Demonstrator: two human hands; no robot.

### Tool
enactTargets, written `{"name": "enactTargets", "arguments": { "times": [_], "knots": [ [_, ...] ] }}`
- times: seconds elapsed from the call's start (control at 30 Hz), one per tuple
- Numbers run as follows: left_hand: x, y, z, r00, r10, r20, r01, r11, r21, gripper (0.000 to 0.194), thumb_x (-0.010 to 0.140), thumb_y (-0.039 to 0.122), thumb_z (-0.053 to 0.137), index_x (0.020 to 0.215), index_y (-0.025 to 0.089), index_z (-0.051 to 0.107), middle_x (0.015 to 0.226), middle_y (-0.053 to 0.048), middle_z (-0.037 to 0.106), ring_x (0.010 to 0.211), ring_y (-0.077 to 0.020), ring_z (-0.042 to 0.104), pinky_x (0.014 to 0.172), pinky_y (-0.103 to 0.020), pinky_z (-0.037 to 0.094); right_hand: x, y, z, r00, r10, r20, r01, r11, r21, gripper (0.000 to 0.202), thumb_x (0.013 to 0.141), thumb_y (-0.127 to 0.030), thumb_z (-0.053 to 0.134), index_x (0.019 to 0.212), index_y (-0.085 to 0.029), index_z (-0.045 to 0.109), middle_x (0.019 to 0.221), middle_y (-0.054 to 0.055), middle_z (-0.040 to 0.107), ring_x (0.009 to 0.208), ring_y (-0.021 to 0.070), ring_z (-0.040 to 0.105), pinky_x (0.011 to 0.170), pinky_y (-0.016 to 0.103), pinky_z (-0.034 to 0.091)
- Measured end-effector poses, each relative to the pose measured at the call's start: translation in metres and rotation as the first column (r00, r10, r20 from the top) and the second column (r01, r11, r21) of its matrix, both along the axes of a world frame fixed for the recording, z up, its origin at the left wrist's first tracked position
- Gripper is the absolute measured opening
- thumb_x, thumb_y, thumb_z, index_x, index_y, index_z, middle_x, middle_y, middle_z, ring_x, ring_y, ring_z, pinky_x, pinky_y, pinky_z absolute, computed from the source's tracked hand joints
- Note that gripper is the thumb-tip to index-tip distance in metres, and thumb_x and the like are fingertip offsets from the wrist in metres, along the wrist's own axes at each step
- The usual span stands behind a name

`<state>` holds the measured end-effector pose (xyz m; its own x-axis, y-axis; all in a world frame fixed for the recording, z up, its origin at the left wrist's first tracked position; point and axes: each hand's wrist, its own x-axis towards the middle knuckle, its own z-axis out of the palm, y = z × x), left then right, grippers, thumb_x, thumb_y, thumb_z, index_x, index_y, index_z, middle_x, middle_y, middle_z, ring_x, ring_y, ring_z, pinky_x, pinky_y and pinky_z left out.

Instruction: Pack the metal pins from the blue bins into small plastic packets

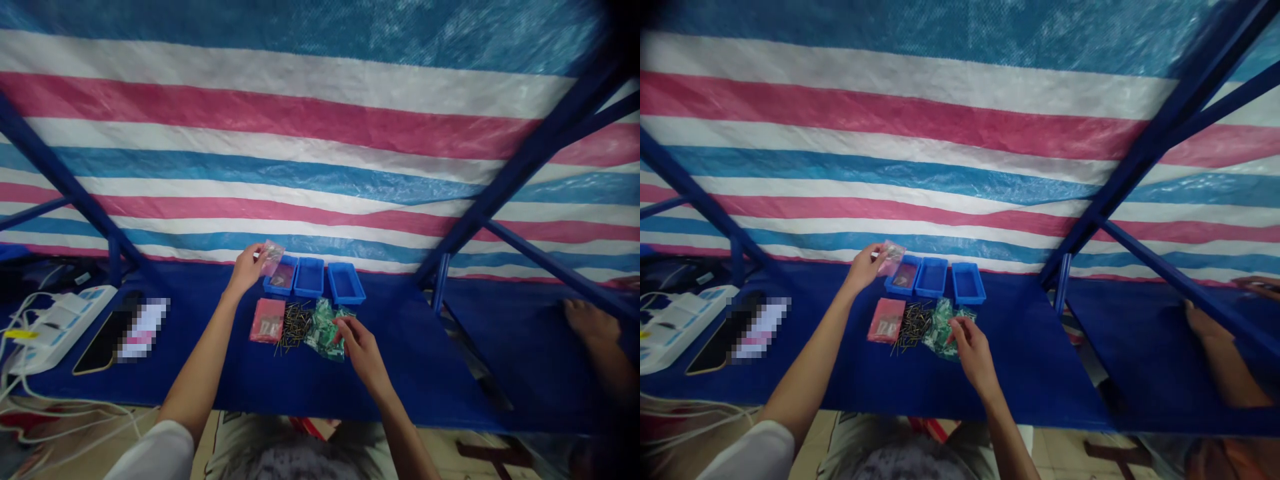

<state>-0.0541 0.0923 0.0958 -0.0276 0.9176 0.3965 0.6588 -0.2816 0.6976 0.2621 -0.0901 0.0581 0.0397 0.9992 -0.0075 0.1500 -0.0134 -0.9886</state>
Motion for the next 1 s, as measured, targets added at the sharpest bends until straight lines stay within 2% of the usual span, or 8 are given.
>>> {"name": "enactTargets", "arguments": {
  "times": [0.13,0.27,0.5,0.67,1.0],
  "knots": [
    [0.018,0.027,-0.014,0.999,0.049,-0.014,-0.050,0.992,-0.113,0.038,0.094,0.029,0.067,0.130,0.014,0.064,0.107,-0.010,0.077,0.086,-0.0211,0.073,0.078,-0.029,0.056,0.008,-0.004,-0.004,1.000,-0.018,0.010,0.018,1.000,0.012,0.053,0.096,-0.067,0.059,0.111,-0.018,0.072,0.074,0.003,0.068,0.056,0.0162,0.049,0.053,0.027,0.039],
    [0.038,0.037,-0.031,0.996,0.055,-0.066,-0.065,0.985,-0.158,0.040,0.091,0.026,0.072,0.129,0.017,0.064,0.097,-0.008,0.079,0.084,-0.0215,0.074,0.078,-0.029,0.055,0.014,-0.007,-0.007,1.000,-0.018,0.010,0.018,1.000,0.014,0.052,0.097,-0.065,0.059,0.114,-0.018,0.073,0.075,0.004,0.068,0.056,0.0159,0.049,0.053,0.027,0.040],
    [0.050,0.033,-0.047,0.979,0.065,-0.194,-0.094,0.985,-0.144,0.042,0.093,0.020,0.071,0.133,0.017,0.060,0.101,-0.013,0.078,0.100,-0.0272,0.073,0.090,-0.035,0.053,0.019,-0.009,-0.006,0.999,-0.040,0.009,0.040,0.999,-0.009,0.055,0.095,-0.070,0.060,0.111,-0.019,0.074,0.075,0.004,0.069,0.058,0.0170,0.051,0.054,0.028,0.041],
    [0.047,0.030,-0.055,0.966,0.034,-0.256,-0.060,0.994,-0.095,0.030,0.097,0.013,0.061,0.126,0.018,0.063,0.109,-0.013,0.076,0.104,-0.0258,0.071,0.094,-0.036,0.052,0.017,-0.010,-0.006,0.999,-0.033,0.002,0.033,0.999,-0.013,0.055,0.096,-0.069,0.059,0.112,-0.019,0.073,0.076,0.004,0.069,0.057,0.0171,0.050,0.054,0.029,0.040],
    [0.052,0.032,-0.057,0.959,0.024,-0.281,-0.054,0.994,-0.098,0.028,0.093,0.007,0.059,0.118,0.014,0.067,0.114,-0.017,0.076,0.109,-0.0294,0.072,0.100,-0.041,0.052,0.014,-0.010,-0.009,1.000,-0.015,-0.015,0.015,1.000,-0.001,0.052,0.098,-0.065,0.059,0.114,-0.018,0.073,0.077,0.004,0.068,0.058,0.0172,0.050,0.055,0.029,0.041]
  ]
}}
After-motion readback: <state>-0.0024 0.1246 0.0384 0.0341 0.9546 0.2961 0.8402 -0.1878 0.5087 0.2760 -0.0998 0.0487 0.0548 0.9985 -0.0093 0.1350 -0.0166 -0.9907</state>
